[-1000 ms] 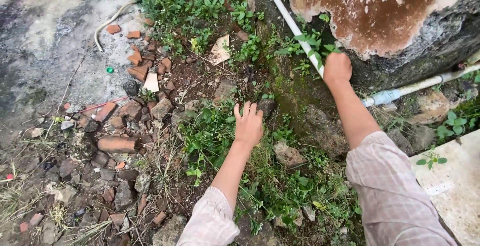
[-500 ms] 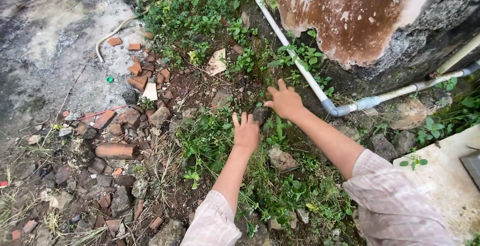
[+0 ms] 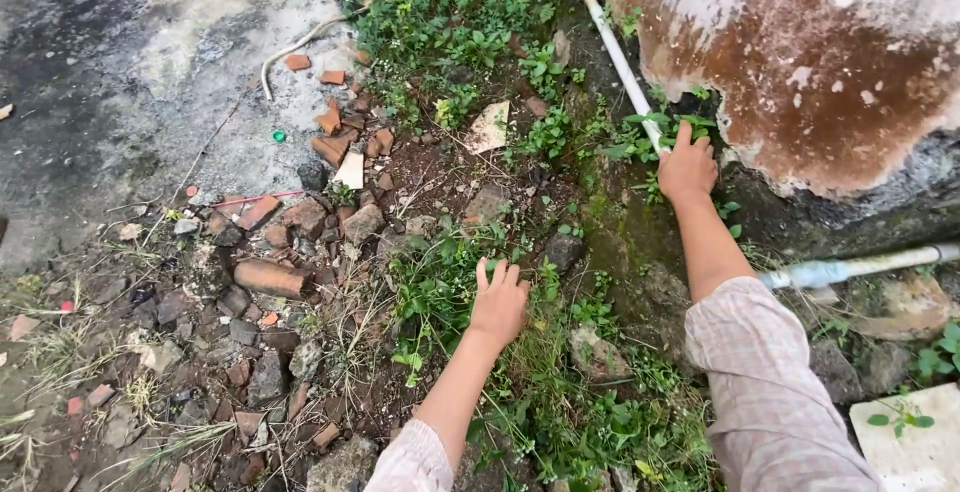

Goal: Pulling weeds and small plants from the ground by hand in an outdoor garden area

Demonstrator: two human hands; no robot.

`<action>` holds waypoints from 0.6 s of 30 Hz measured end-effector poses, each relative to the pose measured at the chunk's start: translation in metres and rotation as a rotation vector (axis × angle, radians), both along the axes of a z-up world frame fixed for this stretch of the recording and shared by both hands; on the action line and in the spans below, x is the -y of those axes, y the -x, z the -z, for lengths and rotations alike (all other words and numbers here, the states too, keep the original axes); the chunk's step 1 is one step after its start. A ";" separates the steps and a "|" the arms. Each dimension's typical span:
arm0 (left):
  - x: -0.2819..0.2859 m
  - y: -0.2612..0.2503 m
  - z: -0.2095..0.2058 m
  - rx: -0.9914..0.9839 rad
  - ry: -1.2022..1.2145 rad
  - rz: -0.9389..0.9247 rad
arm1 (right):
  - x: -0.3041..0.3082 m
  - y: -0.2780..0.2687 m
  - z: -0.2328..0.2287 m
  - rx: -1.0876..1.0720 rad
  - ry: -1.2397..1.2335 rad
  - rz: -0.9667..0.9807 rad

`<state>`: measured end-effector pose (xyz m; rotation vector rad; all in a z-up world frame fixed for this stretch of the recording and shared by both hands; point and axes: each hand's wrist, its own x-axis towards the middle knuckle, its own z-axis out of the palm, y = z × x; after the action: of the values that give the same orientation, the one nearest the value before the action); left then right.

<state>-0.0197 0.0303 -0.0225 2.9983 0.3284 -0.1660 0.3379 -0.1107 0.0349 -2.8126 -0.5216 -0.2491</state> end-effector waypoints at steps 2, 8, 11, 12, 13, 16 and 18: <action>-0.002 -0.002 0.005 -0.022 -0.009 -0.006 | -0.009 -0.005 0.000 -0.031 -0.022 -0.023; -0.005 -0.004 0.010 -0.028 -0.029 -0.007 | -0.021 -0.019 0.011 0.002 -0.149 -0.041; -0.003 -0.006 0.024 -0.015 -0.041 0.008 | -0.011 -0.033 0.033 0.109 -0.256 -0.006; -0.002 -0.006 0.029 -0.011 -0.058 0.015 | -0.008 -0.037 0.038 0.152 -0.306 0.011; -0.001 -0.006 0.028 -0.011 -0.057 0.013 | -0.006 -0.025 0.032 0.152 -0.305 0.009; -0.002 0.001 0.026 0.013 -0.065 0.027 | -0.004 0.004 0.019 0.086 -0.527 0.050; -0.001 0.004 0.026 0.050 -0.058 0.041 | -0.001 0.008 0.017 0.133 -0.529 0.043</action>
<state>-0.0237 0.0315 -0.0485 3.0618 0.2710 -0.0862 0.3300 -0.1093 0.0180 -2.3035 -0.3571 -0.5046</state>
